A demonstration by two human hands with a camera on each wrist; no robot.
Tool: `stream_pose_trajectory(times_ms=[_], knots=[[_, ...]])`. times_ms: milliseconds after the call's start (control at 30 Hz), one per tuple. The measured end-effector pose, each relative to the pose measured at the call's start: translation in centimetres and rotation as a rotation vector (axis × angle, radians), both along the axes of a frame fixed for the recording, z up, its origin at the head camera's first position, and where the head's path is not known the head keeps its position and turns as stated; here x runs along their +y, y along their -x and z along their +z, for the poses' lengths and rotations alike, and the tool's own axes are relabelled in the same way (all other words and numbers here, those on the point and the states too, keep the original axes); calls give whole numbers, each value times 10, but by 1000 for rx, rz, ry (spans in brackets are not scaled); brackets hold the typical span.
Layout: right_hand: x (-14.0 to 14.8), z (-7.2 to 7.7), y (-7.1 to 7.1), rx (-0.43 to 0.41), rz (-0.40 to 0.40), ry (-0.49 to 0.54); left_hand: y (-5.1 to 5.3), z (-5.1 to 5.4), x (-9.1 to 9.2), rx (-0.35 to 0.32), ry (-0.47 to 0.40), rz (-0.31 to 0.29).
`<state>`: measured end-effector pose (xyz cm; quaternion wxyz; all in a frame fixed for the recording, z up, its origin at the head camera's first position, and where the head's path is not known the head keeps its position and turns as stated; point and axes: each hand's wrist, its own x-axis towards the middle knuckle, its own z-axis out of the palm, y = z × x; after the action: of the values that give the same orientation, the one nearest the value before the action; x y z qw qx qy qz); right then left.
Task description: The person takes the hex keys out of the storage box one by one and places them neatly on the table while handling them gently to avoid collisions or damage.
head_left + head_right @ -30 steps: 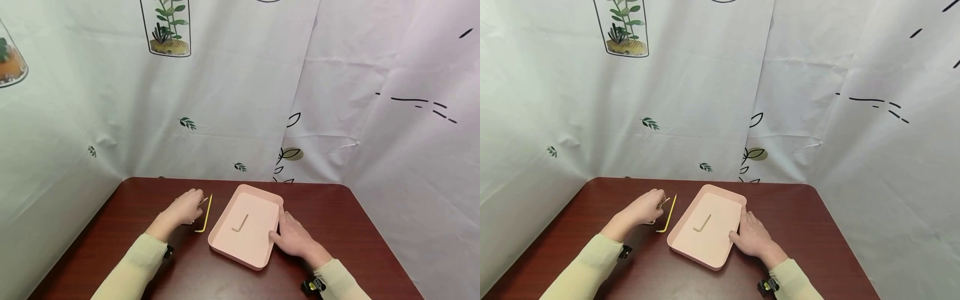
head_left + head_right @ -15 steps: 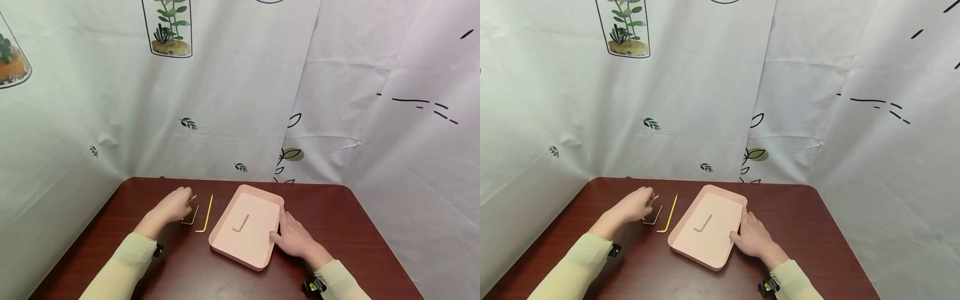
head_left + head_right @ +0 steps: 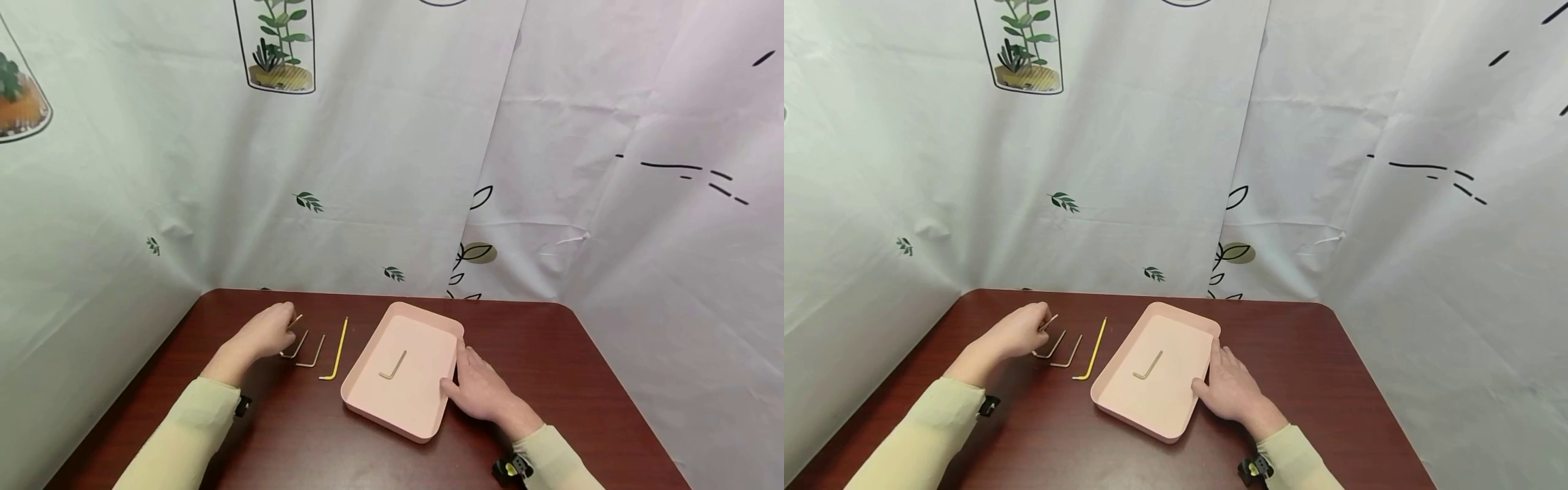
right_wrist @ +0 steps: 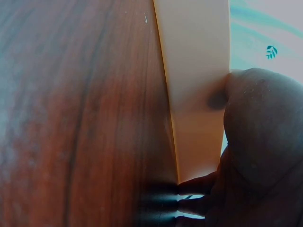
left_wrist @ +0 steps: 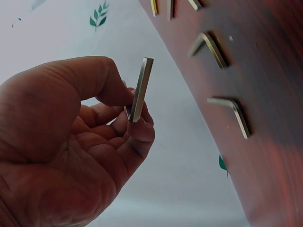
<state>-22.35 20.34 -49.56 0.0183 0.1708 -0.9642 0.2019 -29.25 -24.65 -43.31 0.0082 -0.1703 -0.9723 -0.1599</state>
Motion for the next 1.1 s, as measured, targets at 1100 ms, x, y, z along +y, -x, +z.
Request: stream_pose_trajectory(times_ms=[1100], knots=[[2,-1,1,-30,-3,-3,13,1,-45,-22,46,63]])
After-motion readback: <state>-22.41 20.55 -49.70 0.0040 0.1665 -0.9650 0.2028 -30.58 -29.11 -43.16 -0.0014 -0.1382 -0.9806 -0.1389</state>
